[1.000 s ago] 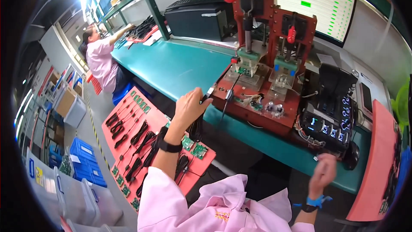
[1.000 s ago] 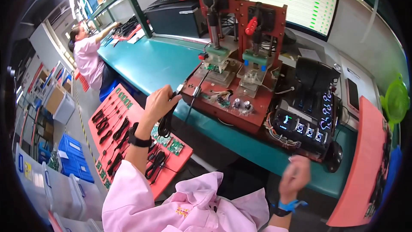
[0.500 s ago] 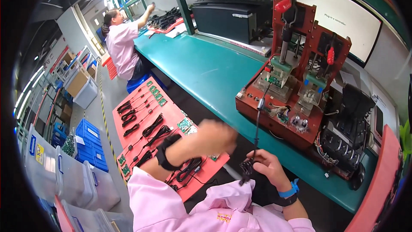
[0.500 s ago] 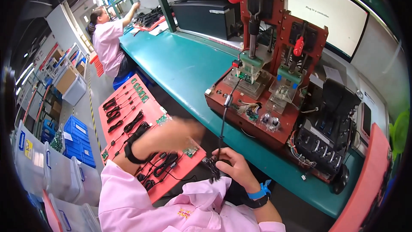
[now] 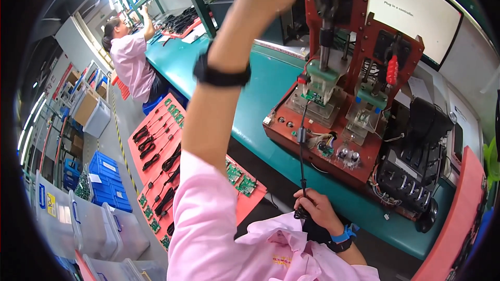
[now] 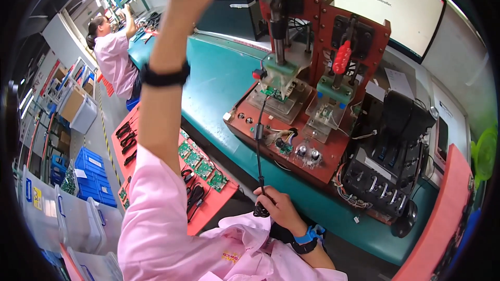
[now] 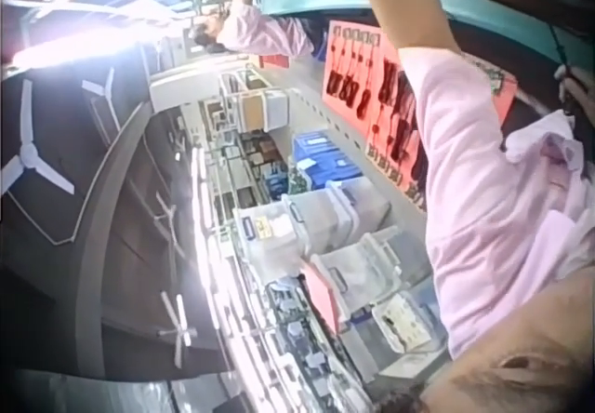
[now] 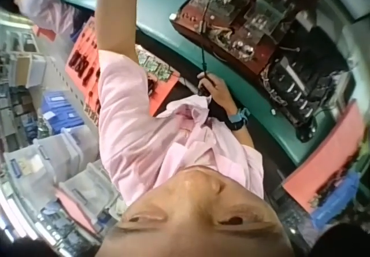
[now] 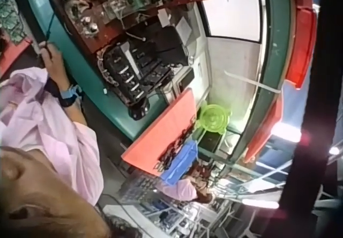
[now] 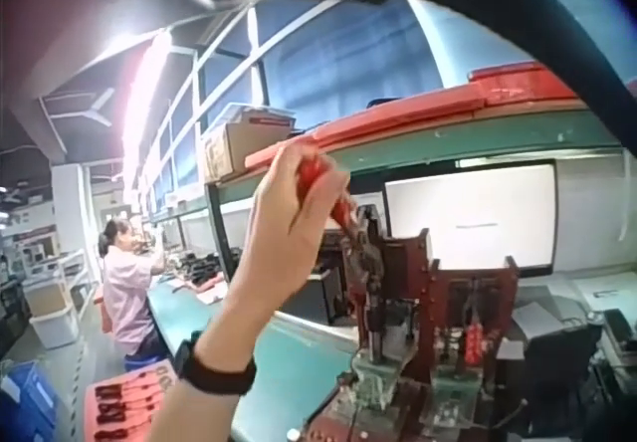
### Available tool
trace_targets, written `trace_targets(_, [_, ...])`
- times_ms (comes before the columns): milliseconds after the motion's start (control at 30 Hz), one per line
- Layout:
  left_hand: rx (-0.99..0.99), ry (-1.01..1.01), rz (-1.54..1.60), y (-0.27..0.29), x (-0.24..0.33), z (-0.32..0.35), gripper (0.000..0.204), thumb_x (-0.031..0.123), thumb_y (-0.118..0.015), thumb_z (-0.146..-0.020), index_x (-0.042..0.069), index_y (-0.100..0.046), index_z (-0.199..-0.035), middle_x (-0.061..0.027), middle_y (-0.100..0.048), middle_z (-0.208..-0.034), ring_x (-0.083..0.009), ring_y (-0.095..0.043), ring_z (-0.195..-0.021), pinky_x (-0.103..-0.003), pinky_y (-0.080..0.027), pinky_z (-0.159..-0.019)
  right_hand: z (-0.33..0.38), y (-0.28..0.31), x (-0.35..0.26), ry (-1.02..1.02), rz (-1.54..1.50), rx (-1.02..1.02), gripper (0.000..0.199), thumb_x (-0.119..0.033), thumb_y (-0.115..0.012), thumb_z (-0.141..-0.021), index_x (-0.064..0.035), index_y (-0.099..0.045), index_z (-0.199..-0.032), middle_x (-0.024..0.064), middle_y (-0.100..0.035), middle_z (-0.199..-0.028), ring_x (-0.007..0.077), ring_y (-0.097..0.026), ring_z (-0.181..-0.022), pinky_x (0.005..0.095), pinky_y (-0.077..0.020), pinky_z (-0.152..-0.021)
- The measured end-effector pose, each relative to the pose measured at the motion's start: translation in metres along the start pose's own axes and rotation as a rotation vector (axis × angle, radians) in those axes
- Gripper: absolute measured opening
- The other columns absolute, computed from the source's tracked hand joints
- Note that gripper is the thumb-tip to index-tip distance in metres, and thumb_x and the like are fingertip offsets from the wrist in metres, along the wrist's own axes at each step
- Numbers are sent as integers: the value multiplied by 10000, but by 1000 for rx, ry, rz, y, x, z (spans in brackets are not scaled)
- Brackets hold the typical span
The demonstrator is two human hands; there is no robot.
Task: The person operates a testing machine and a controller, then disconnects a circuit board and places it on a foam pad. They mark the board with a pen, cover the pad with another foam layer, and move the stack to the side.
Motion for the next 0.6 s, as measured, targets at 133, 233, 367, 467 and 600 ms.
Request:
trace_targets(133, [100,14,244,-25,-42,-93,317,213,-610,-797,-26,-525,-987,-49,-560,-666,-119,-533,-578,-245,-410,-475,1,1,-5,12,21,-34,168,-92,-450,-859,19,-527,-958,63,-588,-763,103,-541,-684,226,-434,-634])
trace_targets(233, [-545,513,126,-50,-68,-108,283,275,-619,-786,-1,-638,-846,-58,-590,-661,-142,-523,-556,-294,-435,-504,3,-1,-8,19,32,-65,178,-91,-444,-861,18,-526,-976,67,-592,-766,104,-541,-686,227,-434,-638])
trace_targets(367, [-356,399,-269,-24,-66,-83,320,361,-573,-799,59,-677,-817,-86,-630,-758,-200,-562,-633,-348,-457,-565,7,-1,-13,5,2,-62,202,-86,-444,-864,17,-526,-1016,75,-594,-774,113,-550,-698,229,-438,-647])
trace_targets(467, [-440,304,-841,13,-39,-4,317,336,-528,-806,52,-644,-881,-161,-628,-846,-301,-603,-800,-378,-473,-652,7,-5,-21,8,-65,-60,219,-82,-459,-865,18,-525,-1048,88,-593,-787,132,-568,-715,236,-445,-658])
trace_targets(600, [-902,435,-650,9,-41,117,227,274,-550,-795,116,-633,-936,-132,-617,-819,-278,-590,-717,-356,-463,-636,10,-1,-35,83,-29,-36,254,-68,-451,-870,11,-507,-1105,85,-595,-814,124,-557,-725,233,-440,-670])
Point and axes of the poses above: each hand's wrist, its own z-axis away from the middle knuckle, its own y-axis out of the back of the hand, x = y × z, the point moved 2 cm from there along -z, towards the middle knuckle
